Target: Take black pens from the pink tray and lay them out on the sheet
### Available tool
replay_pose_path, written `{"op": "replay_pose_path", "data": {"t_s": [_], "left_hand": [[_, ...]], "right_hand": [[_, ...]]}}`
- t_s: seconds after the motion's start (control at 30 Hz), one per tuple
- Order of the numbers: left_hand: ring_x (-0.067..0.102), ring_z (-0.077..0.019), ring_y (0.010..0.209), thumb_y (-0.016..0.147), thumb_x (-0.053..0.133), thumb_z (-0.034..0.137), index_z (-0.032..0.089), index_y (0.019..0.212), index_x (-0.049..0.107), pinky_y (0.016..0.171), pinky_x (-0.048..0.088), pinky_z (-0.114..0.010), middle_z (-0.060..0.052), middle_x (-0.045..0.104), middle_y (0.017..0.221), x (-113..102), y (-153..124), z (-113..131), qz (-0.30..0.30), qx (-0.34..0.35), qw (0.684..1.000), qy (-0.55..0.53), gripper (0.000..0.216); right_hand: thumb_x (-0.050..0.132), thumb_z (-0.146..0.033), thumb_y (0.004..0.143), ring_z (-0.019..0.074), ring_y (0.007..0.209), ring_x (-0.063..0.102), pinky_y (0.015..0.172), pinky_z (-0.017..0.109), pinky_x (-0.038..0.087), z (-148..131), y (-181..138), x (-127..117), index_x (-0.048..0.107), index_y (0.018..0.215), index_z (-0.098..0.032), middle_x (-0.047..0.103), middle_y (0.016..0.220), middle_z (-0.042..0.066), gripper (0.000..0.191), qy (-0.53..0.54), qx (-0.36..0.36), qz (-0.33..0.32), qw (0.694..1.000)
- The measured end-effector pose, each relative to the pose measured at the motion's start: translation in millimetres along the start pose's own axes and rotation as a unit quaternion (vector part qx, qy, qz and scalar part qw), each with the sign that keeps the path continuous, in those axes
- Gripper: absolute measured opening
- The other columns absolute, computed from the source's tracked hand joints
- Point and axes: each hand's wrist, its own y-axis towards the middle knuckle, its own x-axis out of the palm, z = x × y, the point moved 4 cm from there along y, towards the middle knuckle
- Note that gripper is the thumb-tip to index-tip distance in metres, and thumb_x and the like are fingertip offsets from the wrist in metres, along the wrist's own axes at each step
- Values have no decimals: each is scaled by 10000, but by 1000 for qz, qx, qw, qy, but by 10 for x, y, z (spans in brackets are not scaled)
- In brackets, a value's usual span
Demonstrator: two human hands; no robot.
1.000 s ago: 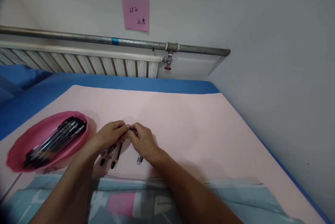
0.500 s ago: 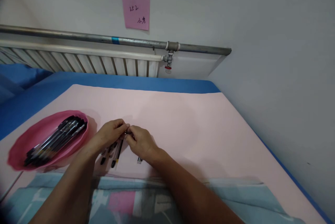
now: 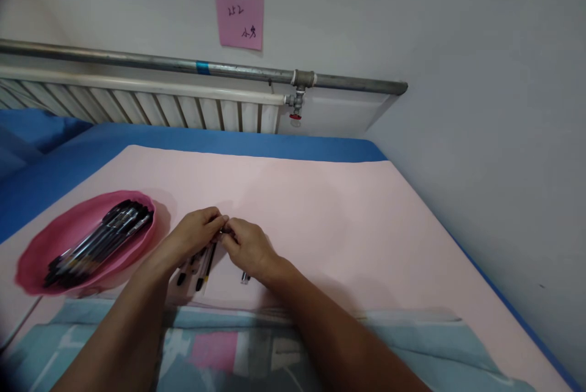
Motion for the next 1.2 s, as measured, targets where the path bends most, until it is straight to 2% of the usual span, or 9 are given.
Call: {"op": "replay_pose_path", "data": {"t_s": [0.5,1.03,1.2], "left_hand": [[510,-149,606,818,347,313,176,689,551,570,325,-255,-37,598,648,15,6,10,-14,1,998,68,277],[518,-152,612,821,337,317,178,702,555,569,326,-256,-40,608,663,27,14,16,-12,0,996,85,285],[537,-169,652,825,326,320,171,739,575,588,331,-267,-66,633,721,30,16,19,-9,3,994,108,302]], "right_hand": [[441,-224,821,106,644,476,571,230,370,15,16,-1,512,765,-196,551,714,-25,95,6,-3,-22,1000],[449,-173,782,96,590,428,532,221,343,-51,32,-36,470,689,-189,489,637,-38,97,6,-3,-32,999],[451,-172,776,94,582,413,523,217,334,-50,33,-38,472,683,-185,482,628,-35,96,-5,-2,-31,1000]]}}
